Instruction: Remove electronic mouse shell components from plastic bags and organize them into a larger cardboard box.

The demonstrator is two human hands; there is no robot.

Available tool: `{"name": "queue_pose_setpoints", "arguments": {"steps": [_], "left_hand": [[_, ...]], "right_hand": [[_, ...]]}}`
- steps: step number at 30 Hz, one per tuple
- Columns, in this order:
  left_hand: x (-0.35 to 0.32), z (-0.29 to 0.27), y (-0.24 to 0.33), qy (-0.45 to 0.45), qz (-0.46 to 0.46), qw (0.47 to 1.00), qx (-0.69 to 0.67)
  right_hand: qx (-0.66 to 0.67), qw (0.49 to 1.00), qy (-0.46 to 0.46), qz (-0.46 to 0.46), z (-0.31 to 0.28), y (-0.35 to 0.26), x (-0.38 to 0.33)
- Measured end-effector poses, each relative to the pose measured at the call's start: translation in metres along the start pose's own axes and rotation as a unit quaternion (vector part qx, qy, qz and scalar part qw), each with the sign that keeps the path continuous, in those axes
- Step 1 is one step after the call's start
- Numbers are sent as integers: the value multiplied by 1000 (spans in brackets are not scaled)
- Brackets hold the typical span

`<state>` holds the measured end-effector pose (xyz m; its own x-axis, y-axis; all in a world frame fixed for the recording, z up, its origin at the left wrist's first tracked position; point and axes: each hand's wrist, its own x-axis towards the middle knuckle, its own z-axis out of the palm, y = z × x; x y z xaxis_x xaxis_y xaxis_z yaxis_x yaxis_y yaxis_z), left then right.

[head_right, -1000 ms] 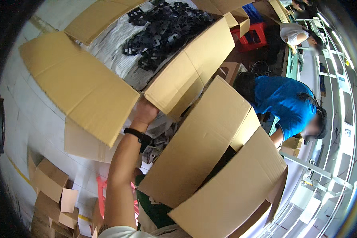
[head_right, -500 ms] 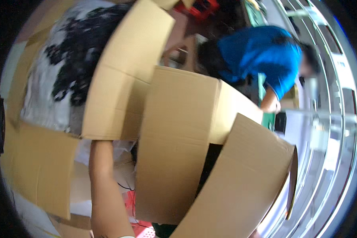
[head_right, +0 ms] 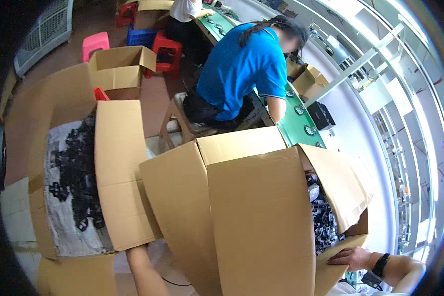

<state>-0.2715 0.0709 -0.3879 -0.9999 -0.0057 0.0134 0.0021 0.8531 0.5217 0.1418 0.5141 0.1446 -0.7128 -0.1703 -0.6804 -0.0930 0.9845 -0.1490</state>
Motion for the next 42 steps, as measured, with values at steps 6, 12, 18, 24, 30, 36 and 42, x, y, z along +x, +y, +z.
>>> {"name": "queue_pose_setpoints", "arguments": {"steps": [6,12,18,24,30,36,42], "left_hand": [[-1,-19,3,-62,2,997,35],[-2,-36,11,-97,17,993,72],[-7,-42,5,-114,32,988,95],[0,-41,3,-141,38,982,121],[0,-38,5,-166,52,976,128],[-7,-39,8,-174,67,973,134],[-15,-34,3,-188,80,964,170]], "right_hand": [[41,998,45,30,-12,-10,8],[47,995,78,44,-10,-8,10],[74,993,77,52,-7,-14,8],[84,992,72,63,-17,-16,14],[97,988,84,88,-24,-20,15],[102,988,66,94,-25,-20,11],[95,989,48,102,-12,-15,6]]}}
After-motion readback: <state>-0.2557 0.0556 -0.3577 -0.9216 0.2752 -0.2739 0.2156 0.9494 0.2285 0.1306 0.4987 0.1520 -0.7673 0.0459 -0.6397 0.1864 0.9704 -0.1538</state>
